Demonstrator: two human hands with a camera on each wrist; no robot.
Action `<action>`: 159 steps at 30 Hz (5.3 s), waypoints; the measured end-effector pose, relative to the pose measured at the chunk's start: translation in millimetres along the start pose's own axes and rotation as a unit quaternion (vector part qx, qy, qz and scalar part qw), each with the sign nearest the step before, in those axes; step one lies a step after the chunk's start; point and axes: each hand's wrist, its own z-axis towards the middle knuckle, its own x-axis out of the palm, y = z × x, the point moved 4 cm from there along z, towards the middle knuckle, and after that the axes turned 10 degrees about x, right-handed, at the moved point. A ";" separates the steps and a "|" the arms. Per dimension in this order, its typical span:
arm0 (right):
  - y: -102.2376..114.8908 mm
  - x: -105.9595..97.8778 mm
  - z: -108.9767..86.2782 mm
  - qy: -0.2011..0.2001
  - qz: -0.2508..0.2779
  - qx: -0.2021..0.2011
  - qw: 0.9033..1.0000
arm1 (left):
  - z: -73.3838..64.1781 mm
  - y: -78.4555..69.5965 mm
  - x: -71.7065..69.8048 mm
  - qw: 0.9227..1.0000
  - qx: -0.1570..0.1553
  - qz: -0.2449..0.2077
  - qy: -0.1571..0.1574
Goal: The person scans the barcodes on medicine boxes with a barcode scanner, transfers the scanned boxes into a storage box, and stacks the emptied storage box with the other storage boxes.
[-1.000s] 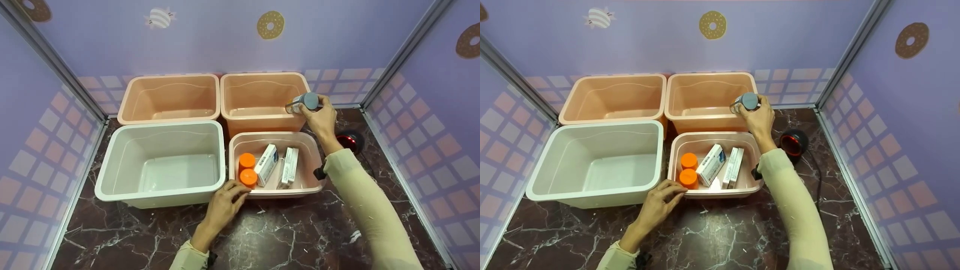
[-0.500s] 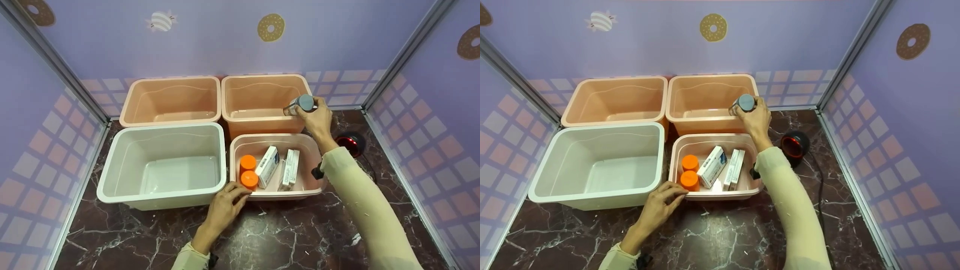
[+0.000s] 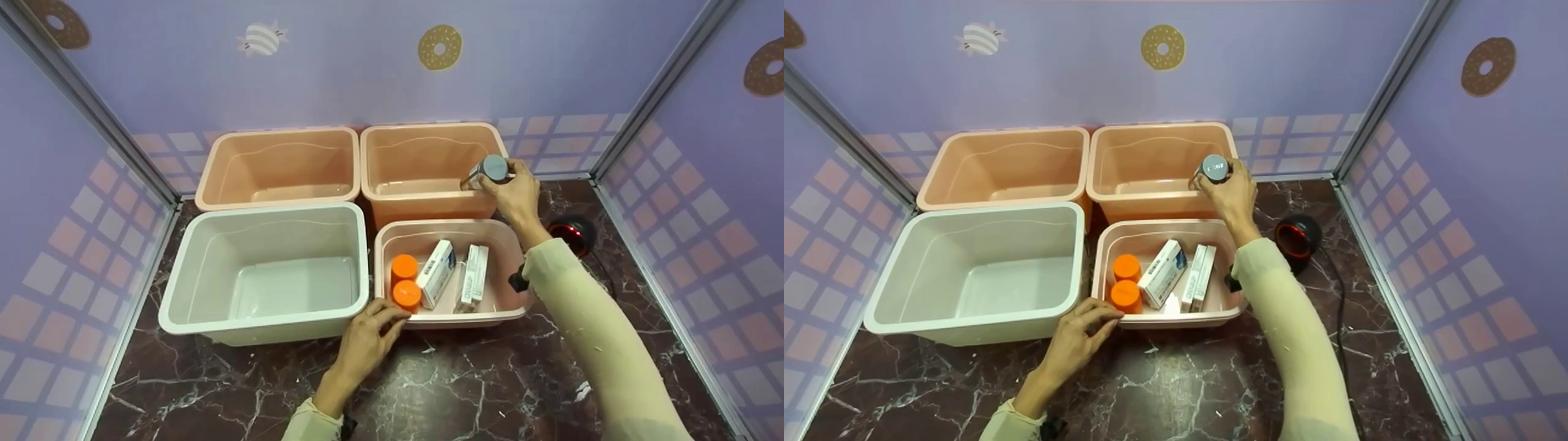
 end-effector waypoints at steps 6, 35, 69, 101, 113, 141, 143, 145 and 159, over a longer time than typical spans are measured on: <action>-1.0 0.8 -0.2 0.008 -0.003 -0.004 1.000 | -0.5 0.3 -0.1 1.000 0.006 0.000 -0.005; -1.3 -0.8 -6.7 0.044 0.070 -0.013 0.996 | 1.3 2.2 -3.0 1.000 -0.002 0.001 0.006; 6.8 -6.7 -53.6 0.085 0.080 -0.051 0.992 | -1.2 2.8 -1.5 1.000 -0.002 0.004 -0.002; 12.7 5.1 -108.8 0.163 0.076 -0.086 0.980 | 0.3 1.2 -2.4 1.000 0.013 0.001 -0.010; 11.9 20.5 -132.4 0.202 0.046 -0.110 0.972 | -0.5 1.5 -2.0 1.000 0.012 0.003 -0.010; 0.2 63.5 -171.5 0.340 0.036 -0.108 0.934 | -1.4 3.1 -1.2 1.000 0.012 0.007 -0.011; -1.2 65.9 -173.2 0.355 0.031 -0.111 0.928 | -1.2 3.1 -1.2 1.000 0.010 0.007 -0.010; -2.2 67.6 -174.5 0.369 0.022 -0.117 0.922 | -1.1 3.3 -1.1 1.000 0.006 0.005 -0.006; -4.0 74.7 -178.9 0.426 -0.024 -0.165 0.889 | -0.8 1.9 -1.3 1.000 0.019 0.002 -0.016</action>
